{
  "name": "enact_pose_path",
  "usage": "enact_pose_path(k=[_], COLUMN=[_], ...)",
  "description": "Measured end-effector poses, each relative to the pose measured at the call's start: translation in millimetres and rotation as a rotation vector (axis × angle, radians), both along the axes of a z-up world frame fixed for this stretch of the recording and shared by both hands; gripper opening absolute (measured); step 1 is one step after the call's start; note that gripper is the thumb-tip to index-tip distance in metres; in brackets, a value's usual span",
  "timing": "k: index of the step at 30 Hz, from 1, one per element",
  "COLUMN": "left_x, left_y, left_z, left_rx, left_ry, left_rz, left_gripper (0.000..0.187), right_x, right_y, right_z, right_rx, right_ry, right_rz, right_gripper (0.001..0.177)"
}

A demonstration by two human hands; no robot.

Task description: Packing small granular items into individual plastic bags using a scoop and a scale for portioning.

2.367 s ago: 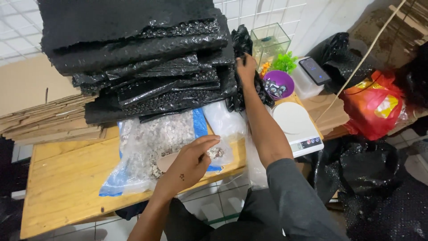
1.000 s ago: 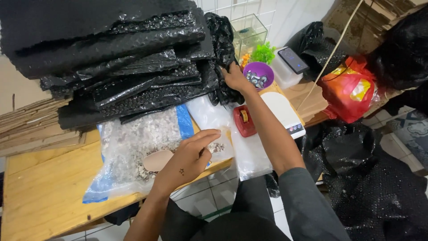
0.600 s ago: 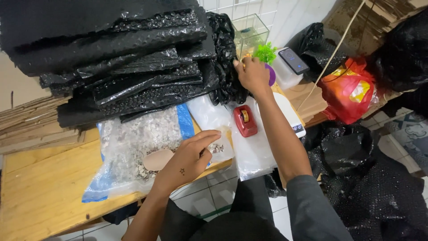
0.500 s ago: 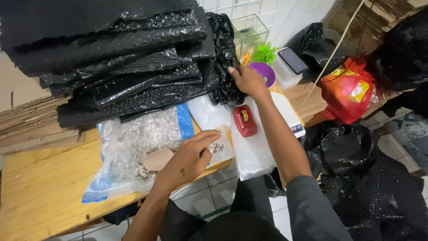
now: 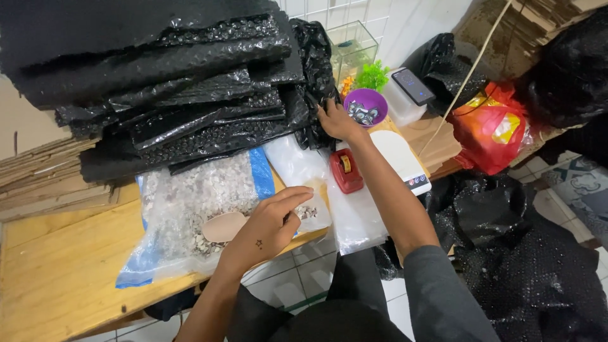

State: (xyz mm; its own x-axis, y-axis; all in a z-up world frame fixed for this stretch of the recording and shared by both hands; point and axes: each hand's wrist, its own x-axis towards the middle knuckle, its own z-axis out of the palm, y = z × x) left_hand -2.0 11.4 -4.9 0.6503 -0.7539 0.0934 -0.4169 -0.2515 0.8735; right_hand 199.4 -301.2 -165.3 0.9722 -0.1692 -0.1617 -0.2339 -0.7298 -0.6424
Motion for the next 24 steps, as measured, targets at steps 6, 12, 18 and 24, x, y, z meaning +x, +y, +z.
enact_pose_path(k=[6, 12, 18, 24], left_x=[1.8, 1.7, 1.8, 0.5], left_y=[-3.6, -4.4, -7.6, -13.3], left_z=[-1.8, -6.1, -4.6, 2.6], left_rx=[-0.006, -0.019, -0.021, -0.025], left_ry=[-0.023, -0.035, -0.037, -0.046], left_rz=[-0.014, -0.016, -0.02, -0.042], left_gripper=[0.049, 0.049, 0.049, 0.048], right_x=[-49.9, -74.6, -61.8, -63.9], right_y=[18.0, -16.8, -100.0, -112.6], right_z=[79.4, 104.0, 27.0, 7.4], right_rx=[0.044, -0.123, -0.456, -0.2], right_ry=[-0.136, -0.31, -0.21, -0.069], right_rz=[0.054, -0.067, -0.365, -0.388], right_gripper=[0.082, 0.048, 0.047, 0.051])
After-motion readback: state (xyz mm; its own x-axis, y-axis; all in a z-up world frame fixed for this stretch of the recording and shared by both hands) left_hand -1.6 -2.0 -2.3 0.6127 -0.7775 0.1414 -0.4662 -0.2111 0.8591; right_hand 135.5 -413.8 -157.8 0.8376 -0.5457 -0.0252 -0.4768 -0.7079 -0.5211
